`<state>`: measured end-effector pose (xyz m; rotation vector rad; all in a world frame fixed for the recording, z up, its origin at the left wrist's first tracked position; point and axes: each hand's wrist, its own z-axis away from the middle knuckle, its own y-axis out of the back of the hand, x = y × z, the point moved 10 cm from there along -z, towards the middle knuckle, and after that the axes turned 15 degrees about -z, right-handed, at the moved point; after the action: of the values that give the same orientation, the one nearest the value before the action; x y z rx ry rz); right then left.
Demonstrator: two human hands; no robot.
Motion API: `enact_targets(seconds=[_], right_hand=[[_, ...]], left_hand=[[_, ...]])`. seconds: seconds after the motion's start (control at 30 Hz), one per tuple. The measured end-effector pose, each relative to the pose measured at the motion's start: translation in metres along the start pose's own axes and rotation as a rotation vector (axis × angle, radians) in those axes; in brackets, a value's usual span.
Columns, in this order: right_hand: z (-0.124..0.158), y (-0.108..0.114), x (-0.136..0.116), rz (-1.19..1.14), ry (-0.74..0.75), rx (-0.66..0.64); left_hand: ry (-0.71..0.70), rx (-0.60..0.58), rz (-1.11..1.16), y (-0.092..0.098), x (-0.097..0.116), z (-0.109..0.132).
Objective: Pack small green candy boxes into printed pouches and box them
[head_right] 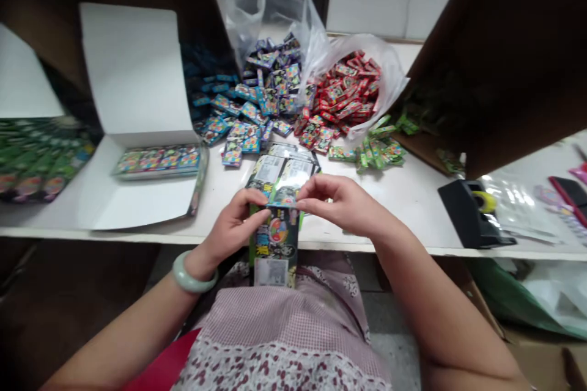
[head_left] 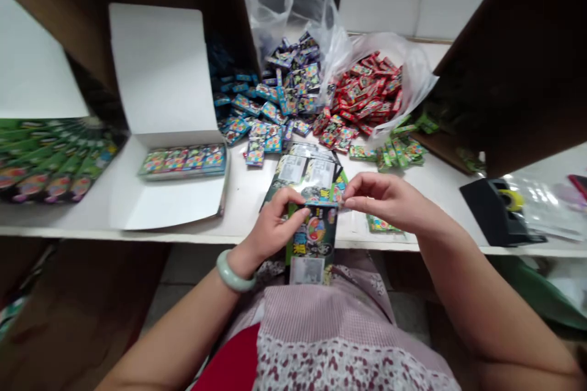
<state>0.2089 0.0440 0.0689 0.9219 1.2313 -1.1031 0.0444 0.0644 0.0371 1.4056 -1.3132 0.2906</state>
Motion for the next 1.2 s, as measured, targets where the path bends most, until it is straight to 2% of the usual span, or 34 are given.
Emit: enact_targets(seconds=[0.1, 0.2, 0.33, 0.6, 0.83, 1.0, 1.1, 1.2], right_hand=[[-0.026, -0.035, 0.003, -0.012, -0.062, -0.091], [-0.040, -0.046, 0.016, -0.015, -0.118, -0.114], [-0.046, -0.045, 0.027, -0.001, -0.156, -0.092], [-0.055, -0.047, 0.028, 0.064, -0.183, -0.098], [-0.052, -0.044, 0.032, 0.121, -0.199, -0.038], [-0.052, -0.036, 0.034, 0.219, -0.192, 0.026], [-0.053, -0.033, 0.046, 0.119, -0.293, 0.008], [-0.045, -0.042, 0.068, -0.113, -0.507, -0.061]], left_hand=[[0.015, -0.010, 0.040, 0.003, 0.001, 0.002], [0.054, -0.004, 0.095, 0.006, -0.004, 0.005], [0.075, 0.011, 0.151, 0.006, -0.010, 0.005], [0.083, 0.020, 0.189, 0.004, -0.012, 0.003], [0.091, 0.145, 0.142, 0.007, -0.012, 0.004], [0.066, 0.163, 0.154, 0.006, -0.008, 0.002], [0.056, 0.162, 0.178, 0.008, -0.007, 0.003], [0.149, 0.045, 0.349, -0.007, -0.015, 0.013]])
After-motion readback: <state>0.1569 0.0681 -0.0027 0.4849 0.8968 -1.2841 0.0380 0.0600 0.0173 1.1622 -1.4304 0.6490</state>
